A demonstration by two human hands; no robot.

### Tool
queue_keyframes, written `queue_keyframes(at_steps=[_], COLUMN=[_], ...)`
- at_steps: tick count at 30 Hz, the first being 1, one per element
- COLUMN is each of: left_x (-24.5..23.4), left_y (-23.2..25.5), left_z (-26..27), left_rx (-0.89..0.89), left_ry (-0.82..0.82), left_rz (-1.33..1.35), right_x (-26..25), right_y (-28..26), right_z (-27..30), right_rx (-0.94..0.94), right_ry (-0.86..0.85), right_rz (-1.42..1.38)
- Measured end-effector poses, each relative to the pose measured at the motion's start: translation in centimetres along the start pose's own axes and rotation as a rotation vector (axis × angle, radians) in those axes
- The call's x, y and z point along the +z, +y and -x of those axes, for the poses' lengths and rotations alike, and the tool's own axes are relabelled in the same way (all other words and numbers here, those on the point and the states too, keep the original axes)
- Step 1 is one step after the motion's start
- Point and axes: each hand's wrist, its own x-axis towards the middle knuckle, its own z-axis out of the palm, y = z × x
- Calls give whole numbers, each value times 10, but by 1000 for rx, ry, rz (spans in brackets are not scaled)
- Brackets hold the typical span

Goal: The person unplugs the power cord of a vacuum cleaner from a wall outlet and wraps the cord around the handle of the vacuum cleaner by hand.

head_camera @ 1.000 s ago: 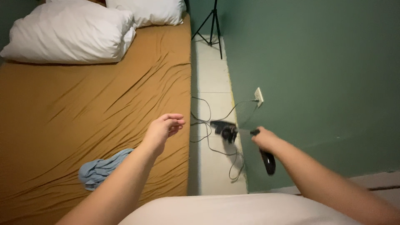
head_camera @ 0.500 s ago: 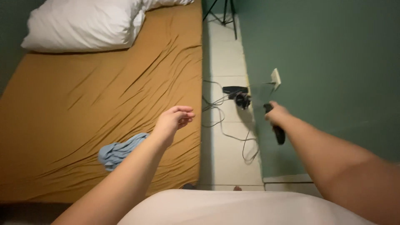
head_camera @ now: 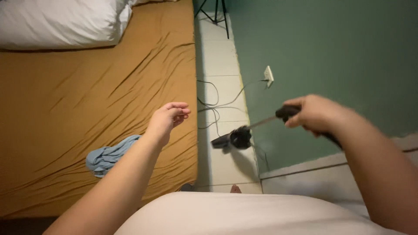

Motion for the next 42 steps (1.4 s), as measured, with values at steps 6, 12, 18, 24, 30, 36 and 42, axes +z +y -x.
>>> queue_keyframes(at_steps=[6, 12, 18, 24, 30, 36, 42], left_x=[-3, -15, 0, 30, 16, 8, 8], left_y=[-5, -16, -42, -57, -54, -53, -45], left_z=[19, 37, 50, 73, 107, 128, 131], left_rx=[-6, 10, 43, 13, 18, 45, 41], left_ry=[3, 63, 91, 87, 166, 201, 214], left_rz=[9, 0, 66, 57, 37, 12, 9], right_x=[74, 86, 102, 142, 107, 135, 192], right_y=[24, 29, 36, 40, 36, 53, 83], right_z=[21, 6, -57, -82, -1, 43, -26], right_rx=[70, 33, -89, -185, -292, -401, -323], right_ry=[-4, 49, 87, 60, -37, -12, -23], right_rz=[-54, 49, 56, -122, 4, 113, 54])
